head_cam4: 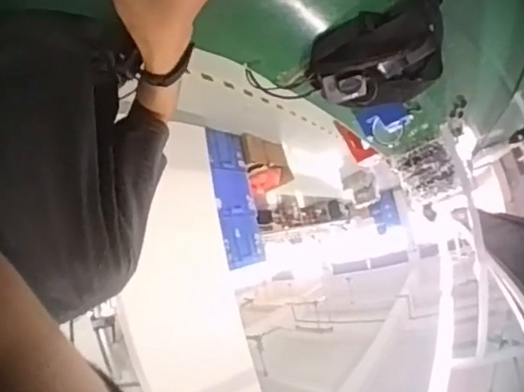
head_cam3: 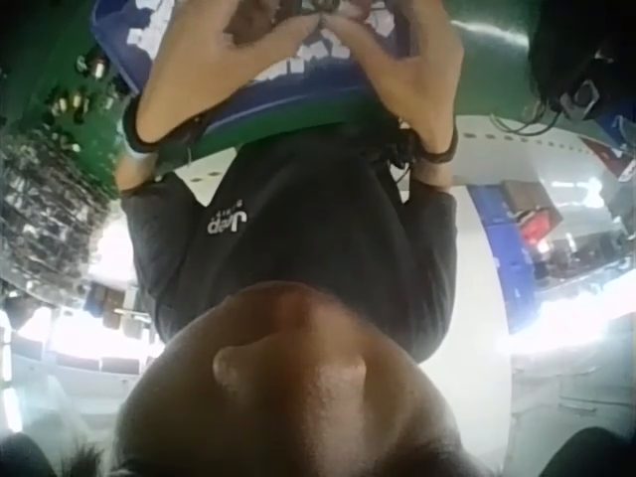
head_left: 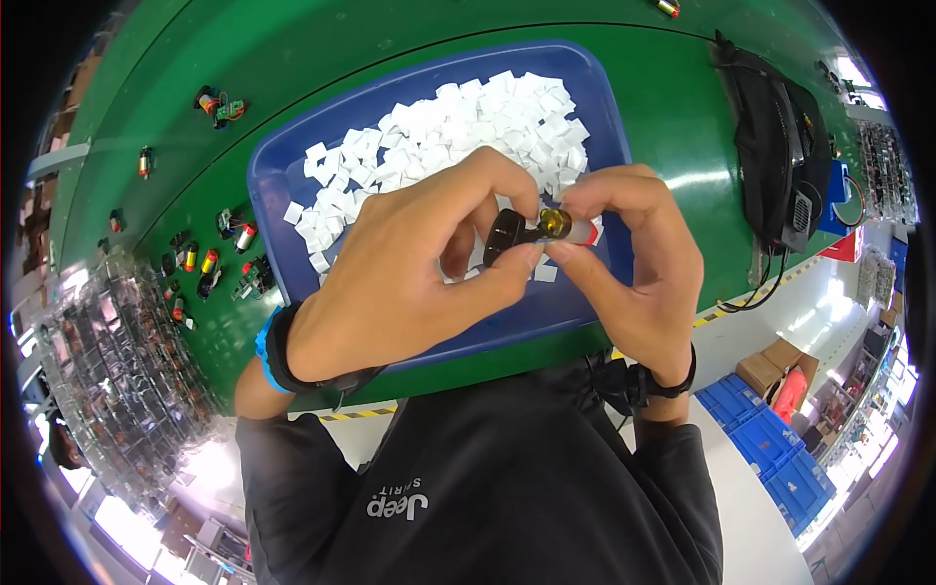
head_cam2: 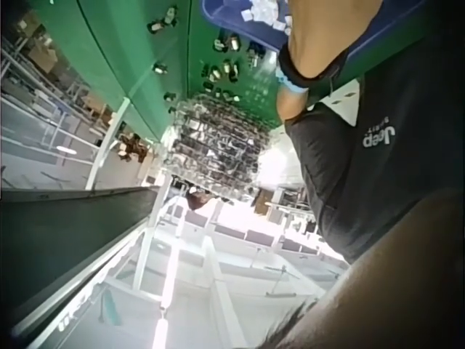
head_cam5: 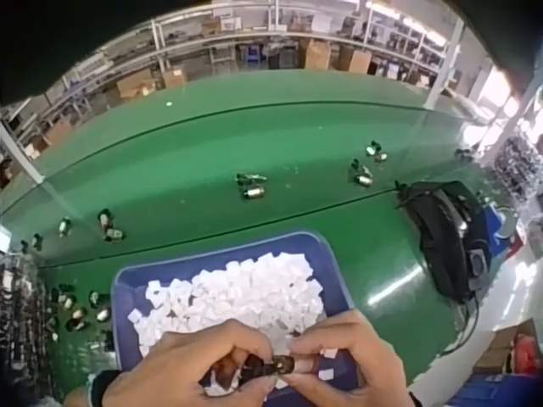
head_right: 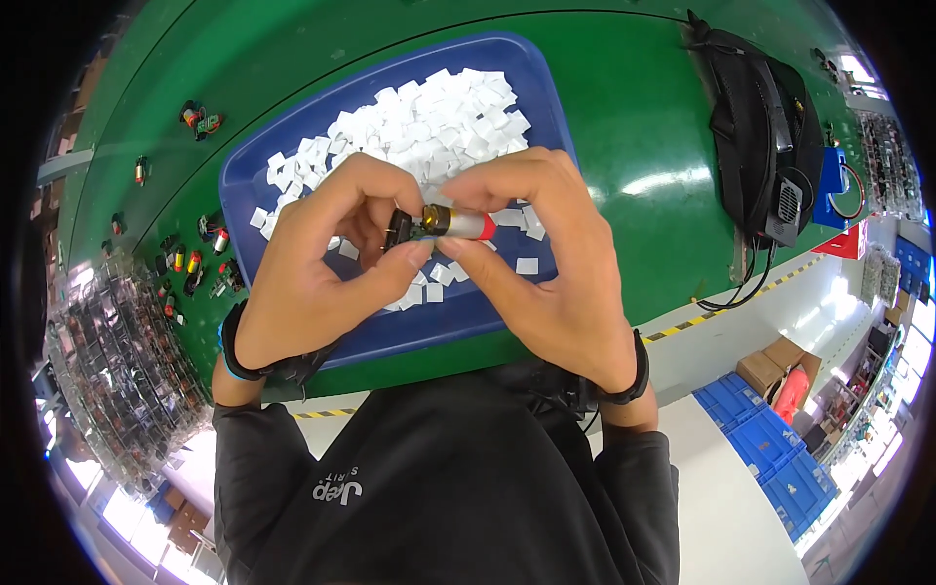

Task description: The person assembles electronic components by picking up a circuit board and a battery, wrapping a white adhesive strip around them to secure the unit, and placing it on the green workbench.

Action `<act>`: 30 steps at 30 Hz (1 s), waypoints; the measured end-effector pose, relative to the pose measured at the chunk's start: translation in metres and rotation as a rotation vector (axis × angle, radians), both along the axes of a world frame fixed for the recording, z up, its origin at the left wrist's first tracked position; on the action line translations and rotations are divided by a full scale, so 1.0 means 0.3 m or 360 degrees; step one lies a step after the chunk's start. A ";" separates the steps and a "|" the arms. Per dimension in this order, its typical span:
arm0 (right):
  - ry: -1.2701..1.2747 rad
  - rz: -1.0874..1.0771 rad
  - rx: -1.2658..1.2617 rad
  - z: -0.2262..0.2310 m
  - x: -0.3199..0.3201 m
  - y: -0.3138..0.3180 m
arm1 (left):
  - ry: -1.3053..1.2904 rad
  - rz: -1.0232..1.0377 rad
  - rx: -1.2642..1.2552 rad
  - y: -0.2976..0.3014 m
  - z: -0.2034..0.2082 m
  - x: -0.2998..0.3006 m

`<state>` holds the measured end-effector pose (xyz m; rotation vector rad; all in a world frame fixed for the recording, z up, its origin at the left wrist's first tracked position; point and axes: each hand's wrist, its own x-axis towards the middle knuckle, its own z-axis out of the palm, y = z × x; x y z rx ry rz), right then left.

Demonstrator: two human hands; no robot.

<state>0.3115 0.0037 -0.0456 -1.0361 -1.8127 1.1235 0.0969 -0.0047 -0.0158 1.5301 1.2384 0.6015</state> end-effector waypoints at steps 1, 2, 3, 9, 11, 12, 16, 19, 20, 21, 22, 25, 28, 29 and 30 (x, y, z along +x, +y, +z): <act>0.0048 -0.0015 -0.0064 -0.003 -0.001 -0.003 | -0.0018 -0.0011 -0.0014 -0.001 0.001 0.001; 0.0049 -0.0011 -0.0065 -0.004 -0.002 -0.006 | -0.0036 -0.0021 -0.0027 -0.003 0.001 0.001; 0.0053 0.0004 -0.0045 -0.004 -0.003 -0.007 | -0.0038 -0.0020 -0.0027 -0.003 0.000 0.001; 0.0298 -0.0135 -0.0239 -0.001 -0.007 -0.020 | -0.0054 -0.0122 0.0192 -0.012 -0.013 -0.003; 0.0290 -0.0119 -0.0204 -0.009 -0.006 -0.012 | -0.0035 -0.0160 0.0254 -0.013 -0.014 -0.002; 0.0282 -0.0106 -0.0169 -0.014 -0.004 -0.007 | -0.0067 -0.0172 0.0253 -0.012 -0.011 -0.001; 0.0126 -0.0038 -0.0193 0.012 0.019 0.002 | -0.0088 -0.0189 0.0361 -0.007 -0.021 -0.003; 0.0066 -0.0024 -0.0253 0.028 0.020 0.000 | 0.0002 -0.0175 0.0570 -0.009 -0.038 0.001; 0.0078 -0.0035 -0.0284 0.031 0.017 -0.002 | 0.0022 -0.0173 0.0526 -0.012 -0.035 0.002; 0.0090 -0.0047 -0.0314 0.031 0.013 -0.003 | 0.0042 -0.0171 0.0482 -0.015 -0.031 0.003; 0.0091 -0.0044 -0.0315 0.026 0.009 -0.005 | 0.0062 -0.0168 0.0438 -0.018 -0.027 0.003; 0.0289 -0.0047 -0.0142 -0.001 -0.002 -0.017 | -0.0050 -0.0230 0.0208 -0.016 0.008 -0.007; 0.0240 -0.0043 -0.0002 -0.020 0.012 -0.005 | -0.0153 -0.0278 0.0227 -0.007 -0.005 -0.012; 0.0215 -0.0040 0.0069 -0.022 0.016 -0.001 | -0.0201 -0.0294 0.0362 -0.002 -0.018 -0.014; 0.0215 -0.0039 0.0068 -0.020 0.017 0.000 | -0.0248 -0.0311 0.0498 0.000 -0.025 -0.014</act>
